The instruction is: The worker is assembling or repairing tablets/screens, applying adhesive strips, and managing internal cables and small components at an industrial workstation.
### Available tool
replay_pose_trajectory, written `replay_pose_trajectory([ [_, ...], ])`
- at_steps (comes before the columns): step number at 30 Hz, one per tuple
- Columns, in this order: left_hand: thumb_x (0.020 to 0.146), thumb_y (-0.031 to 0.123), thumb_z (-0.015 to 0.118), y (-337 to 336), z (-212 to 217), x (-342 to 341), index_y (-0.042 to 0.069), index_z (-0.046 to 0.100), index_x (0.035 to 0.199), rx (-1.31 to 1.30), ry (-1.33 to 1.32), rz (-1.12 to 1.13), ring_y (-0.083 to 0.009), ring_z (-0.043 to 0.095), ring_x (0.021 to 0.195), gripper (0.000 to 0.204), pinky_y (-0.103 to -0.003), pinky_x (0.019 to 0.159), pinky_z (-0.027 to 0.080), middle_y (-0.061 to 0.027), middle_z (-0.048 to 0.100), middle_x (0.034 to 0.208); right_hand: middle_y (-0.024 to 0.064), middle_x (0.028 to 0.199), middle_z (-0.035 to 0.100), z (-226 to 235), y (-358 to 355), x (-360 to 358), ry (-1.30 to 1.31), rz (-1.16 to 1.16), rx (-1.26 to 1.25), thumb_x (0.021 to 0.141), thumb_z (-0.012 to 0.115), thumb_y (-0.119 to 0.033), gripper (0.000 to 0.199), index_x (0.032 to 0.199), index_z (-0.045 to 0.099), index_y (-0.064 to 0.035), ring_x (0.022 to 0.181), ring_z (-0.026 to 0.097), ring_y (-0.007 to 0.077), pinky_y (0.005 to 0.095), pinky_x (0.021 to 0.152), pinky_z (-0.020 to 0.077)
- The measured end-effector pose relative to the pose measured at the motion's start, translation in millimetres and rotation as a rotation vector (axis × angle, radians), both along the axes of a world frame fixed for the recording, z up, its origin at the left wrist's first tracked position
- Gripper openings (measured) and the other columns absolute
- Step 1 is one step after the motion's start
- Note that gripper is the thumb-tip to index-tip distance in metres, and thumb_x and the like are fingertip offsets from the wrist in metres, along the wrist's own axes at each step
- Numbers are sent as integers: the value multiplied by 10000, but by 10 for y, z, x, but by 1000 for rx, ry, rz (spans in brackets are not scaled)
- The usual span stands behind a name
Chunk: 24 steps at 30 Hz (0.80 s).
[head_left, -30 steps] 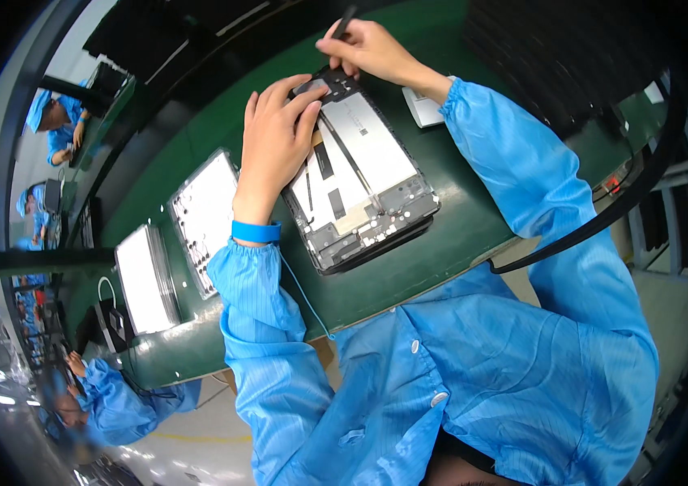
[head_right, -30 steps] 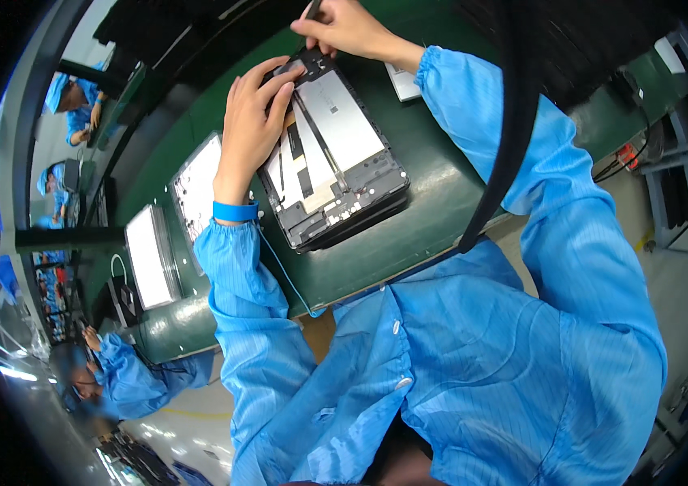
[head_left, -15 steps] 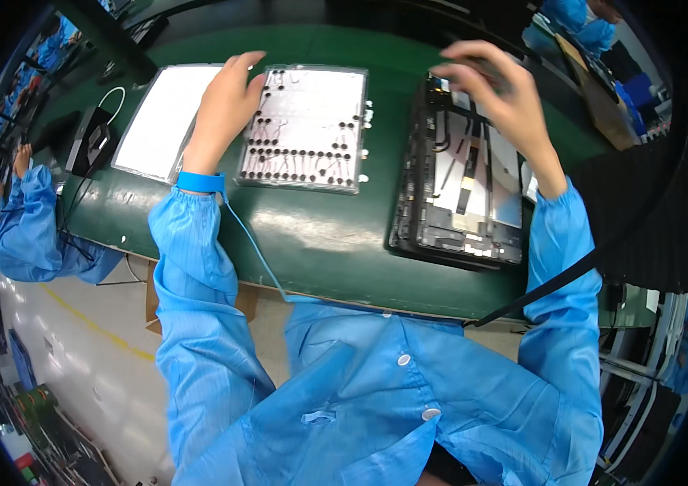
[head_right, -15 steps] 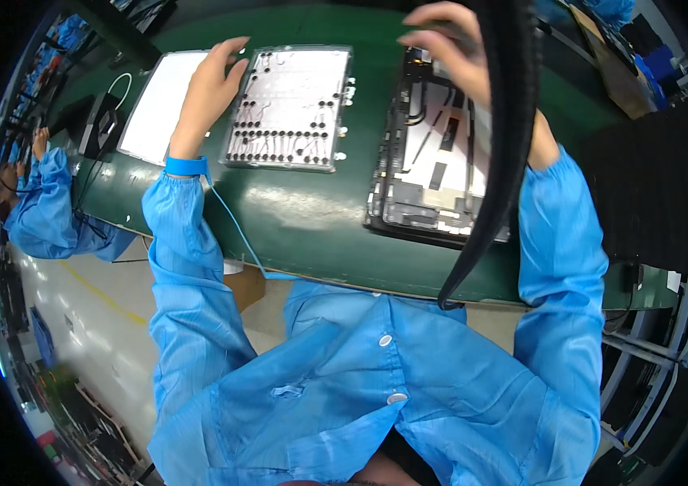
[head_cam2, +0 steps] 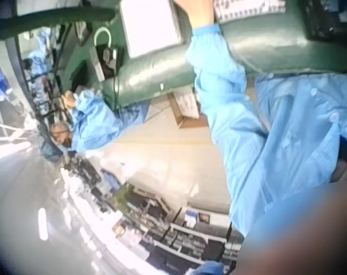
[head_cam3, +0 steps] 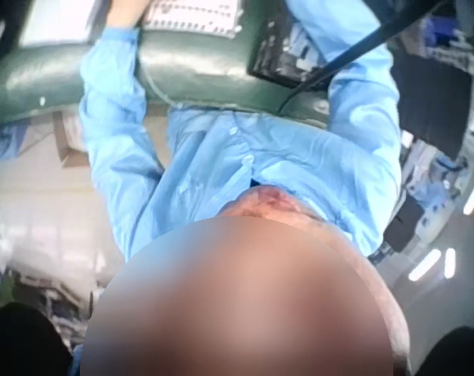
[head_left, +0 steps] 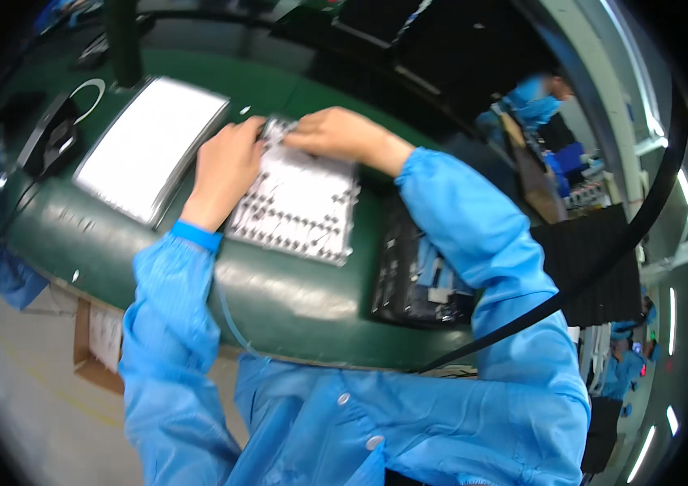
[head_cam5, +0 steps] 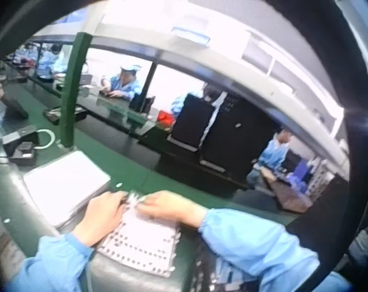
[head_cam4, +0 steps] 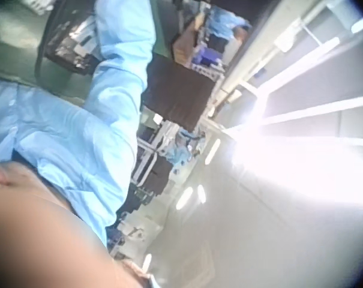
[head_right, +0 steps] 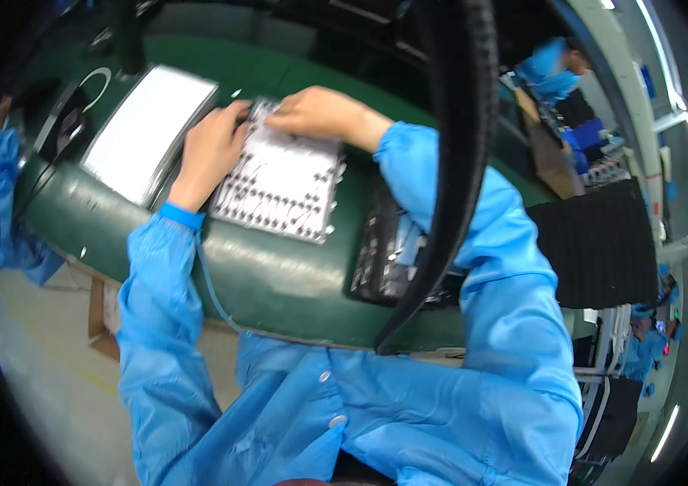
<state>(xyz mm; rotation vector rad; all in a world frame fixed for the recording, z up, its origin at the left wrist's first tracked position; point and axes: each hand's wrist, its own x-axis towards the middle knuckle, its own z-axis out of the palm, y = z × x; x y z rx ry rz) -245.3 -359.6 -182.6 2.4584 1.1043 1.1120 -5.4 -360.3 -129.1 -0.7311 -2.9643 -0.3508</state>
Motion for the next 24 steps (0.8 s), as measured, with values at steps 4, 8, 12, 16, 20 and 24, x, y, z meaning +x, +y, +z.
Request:
replay_pose_trajectory([
  [4, 879, 97, 643, -43, -28, -38, 60, 645, 1139, 79, -50, 19, -351, 640, 903, 262, -472, 765, 519, -144, 689, 1011, 74, 792, 593, 69, -68, -171, 97, -66, 30, 796, 641, -64, 236, 1012, 554, -103, 823, 640, 261, 386, 674, 535],
  [8, 882, 125, 687, -209, 230, 59, 50, 679, 1077, 168, -168, -74, -323, 644, 864, 209, -415, 733, 517, -116, 692, 978, 105, 903, 680, 220, -351, -304, 472, -347, -284, 832, 685, -24, 280, 1055, 520, -62, 816, 673, 328, 394, 691, 526],
  [12, 858, 121, 743, -282, 276, 157, 49, 727, 990, -82, -293, -125, -207, 614, 672, 151, -337, 620, 485, -82, 708, 855, 129, 849, 688, 315, -606, -373, 778, -439, -489, 853, 709, -47, 294, 1034, 478, -44, 796, 692, 286, 350, 697, 526],
  [16, 853, 100, 754, -283, 294, 221, 31, 752, 936, -267, -384, -180, -81, 474, 551, 107, -259, 522, 382, -36, 691, 741, 126, 837, 695, 184, -684, -264, 982, -465, -580, 878, 715, -48, 300, 1026, 455, -27, 791, 699, 202, 313, 693, 530],
  [20, 864, 86, 743, -305, 259, 175, 17, 743, 923, -315, -411, -176, -58, 440, 557, 91, -240, 517, 345, -20, 658, 704, 117, 850, 708, 187, -706, -291, 967, -494, -613, 885, 718, -50, 303, 1027, 451, -32, 797, 701, 181, 300, 729, 529],
  [24, 867, 61, 736, -296, 266, 168, 11, 732, 928, -262, -375, -244, -50, 441, 563, 80, -225, 523, 345, -18, 653, 710, 118, 849, 713, 124, -690, -235, 1059, -479, -650, 891, 705, -43, 280, 1024, 458, -36, 803, 705, 181, 313, 739, 529],
])
